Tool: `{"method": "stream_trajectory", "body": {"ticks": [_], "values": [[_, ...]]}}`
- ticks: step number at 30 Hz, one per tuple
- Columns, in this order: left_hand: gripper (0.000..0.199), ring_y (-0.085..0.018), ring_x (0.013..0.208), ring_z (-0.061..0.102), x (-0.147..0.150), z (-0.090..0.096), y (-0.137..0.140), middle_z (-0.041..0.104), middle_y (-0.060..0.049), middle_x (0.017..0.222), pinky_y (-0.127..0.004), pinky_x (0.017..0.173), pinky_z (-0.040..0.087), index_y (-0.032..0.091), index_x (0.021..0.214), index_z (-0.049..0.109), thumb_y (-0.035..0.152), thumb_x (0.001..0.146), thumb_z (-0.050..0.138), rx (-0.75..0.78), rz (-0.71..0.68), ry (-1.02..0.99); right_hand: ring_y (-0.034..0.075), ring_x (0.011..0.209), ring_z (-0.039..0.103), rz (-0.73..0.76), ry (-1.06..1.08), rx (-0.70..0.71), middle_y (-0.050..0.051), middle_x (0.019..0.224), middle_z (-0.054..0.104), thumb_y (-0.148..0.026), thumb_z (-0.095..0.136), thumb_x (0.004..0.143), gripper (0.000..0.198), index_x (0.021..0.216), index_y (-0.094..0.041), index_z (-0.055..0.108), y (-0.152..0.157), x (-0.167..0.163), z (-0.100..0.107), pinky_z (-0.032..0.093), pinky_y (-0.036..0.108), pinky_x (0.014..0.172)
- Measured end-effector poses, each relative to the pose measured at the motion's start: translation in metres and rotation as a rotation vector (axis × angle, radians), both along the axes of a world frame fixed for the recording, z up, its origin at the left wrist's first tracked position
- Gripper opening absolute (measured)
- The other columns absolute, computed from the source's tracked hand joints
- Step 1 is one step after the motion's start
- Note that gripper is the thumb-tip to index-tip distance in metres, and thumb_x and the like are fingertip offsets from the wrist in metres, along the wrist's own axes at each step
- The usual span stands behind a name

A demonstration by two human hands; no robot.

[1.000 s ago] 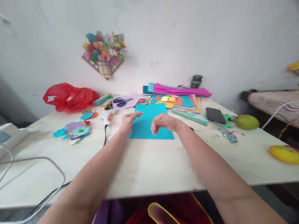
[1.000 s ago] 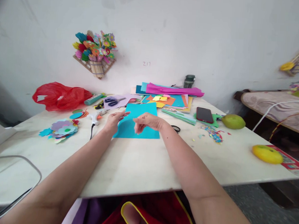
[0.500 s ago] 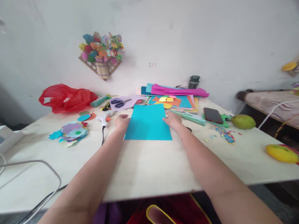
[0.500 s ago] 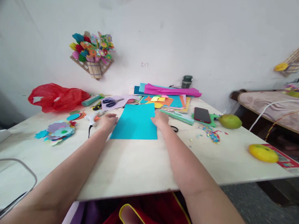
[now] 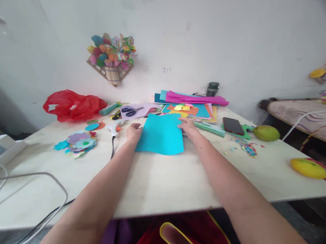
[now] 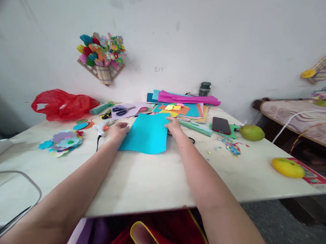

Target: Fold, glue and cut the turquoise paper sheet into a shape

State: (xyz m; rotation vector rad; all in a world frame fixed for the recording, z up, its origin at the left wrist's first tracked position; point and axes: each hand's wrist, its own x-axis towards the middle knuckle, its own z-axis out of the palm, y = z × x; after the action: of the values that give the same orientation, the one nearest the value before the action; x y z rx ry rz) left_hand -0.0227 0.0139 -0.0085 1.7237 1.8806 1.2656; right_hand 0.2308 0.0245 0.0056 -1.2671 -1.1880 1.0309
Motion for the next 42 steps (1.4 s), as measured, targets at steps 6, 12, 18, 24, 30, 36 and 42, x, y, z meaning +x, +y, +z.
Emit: {"method": "stream_trajectory", "body": {"ticks": [6, 12, 18, 24, 30, 36, 42], "values": [[0.06, -0.022, 0.111, 0.048, 0.035, 0.028, -0.037, 0.05, -0.006, 0.124, -0.035, 0.091, 0.038, 0.024, 0.121, 0.047, 0.058, 0.071, 0.048, 0.153, -0.419, 0.263, 0.012, 0.054, 0.055, -0.103, 0.027, 0.025, 0.002, 0.063, 0.062, -0.007, 0.056, 0.056, 0.026, 0.08, -0.011, 0.065, 0.012, 0.006, -0.007, 0.046, 0.025, 0.055], [0.085, -0.027, 0.128, 0.025, 0.074, 0.026, -0.067, 0.034, -0.011, 0.137, -0.044, 0.106, 0.015, 0.016, 0.132, 0.033, 0.056, 0.061, 0.061, 0.305, -0.759, 0.69, 0.014, 0.064, 0.058, -0.178, 0.053, 0.06, 0.004, 0.069, 0.065, -0.009, 0.057, 0.056, 0.02, 0.074, -0.012, 0.064, 0.014, 0.008, -0.004, 0.047, 0.026, 0.061], [0.035, -0.026, 0.092, 0.059, 0.074, 0.026, -0.053, 0.067, -0.007, 0.089, -0.036, 0.082, 0.044, 0.016, 0.094, 0.065, 0.041, 0.079, 0.044, 0.08, -0.432, 0.156, 0.013, 0.058, 0.058, -0.085, 0.202, 0.155, 0.005, 0.078, 0.063, -0.031, 0.054, 0.072, 0.025, 0.091, -0.015, 0.059, 0.007, 0.006, 0.004, 0.048, 0.026, 0.051], [0.048, -0.023, 0.087, 0.061, 0.044, 0.029, -0.034, 0.066, -0.009, 0.096, -0.036, 0.078, 0.049, 0.015, 0.11, 0.054, 0.048, 0.076, 0.048, -0.2, -0.465, -0.957, 0.013, 0.064, 0.059, -0.076, 0.193, 0.121, 0.01, 0.1, 0.06, -0.035, 0.05, 0.078, 0.039, 0.112, -0.016, 0.049, 0.004, 0.004, 0.005, 0.046, 0.021, 0.042], [0.053, -0.025, 0.103, 0.055, 0.029, 0.018, -0.026, 0.061, -0.01, 0.109, -0.044, 0.095, 0.039, 0.014, 0.121, 0.046, 0.047, 0.081, 0.034, -0.318, -0.509, -1.002, 0.01, 0.065, 0.059, -0.048, 0.122, 0.08, 0.008, 0.104, 0.059, -0.033, 0.05, 0.079, 0.034, 0.109, -0.017, 0.051, 0.001, -0.002, 0.003, 0.044, 0.016, 0.041], [0.058, -0.028, 0.108, 0.051, 0.026, 0.015, -0.022, 0.061, -0.011, 0.11, -0.048, 0.098, 0.034, 0.011, 0.125, 0.042, 0.048, 0.084, 0.027, -0.326, -0.508, -0.908, 0.01, 0.063, 0.059, -0.026, 0.104, 0.049, 0.008, 0.101, 0.06, -0.034, 0.05, 0.079, 0.023, 0.094, -0.016, 0.055, -0.002, -0.006, 0.003, 0.044, 0.017, 0.042], [0.067, -0.025, 0.113, 0.047, 0.048, 0.021, -0.033, 0.057, -0.007, 0.117, -0.041, 0.099, 0.034, 0.016, 0.125, 0.045, 0.061, 0.081, 0.023, -0.159, -0.569, -0.728, 0.017, 0.064, 0.061, -0.003, 0.253, -0.064, 0.012, 0.093, 0.062, -0.055, 0.039, 0.08, 0.052, 0.111, -0.015, 0.049, -0.004, -0.002, 0.007, 0.048, 0.028, 0.05]]}}
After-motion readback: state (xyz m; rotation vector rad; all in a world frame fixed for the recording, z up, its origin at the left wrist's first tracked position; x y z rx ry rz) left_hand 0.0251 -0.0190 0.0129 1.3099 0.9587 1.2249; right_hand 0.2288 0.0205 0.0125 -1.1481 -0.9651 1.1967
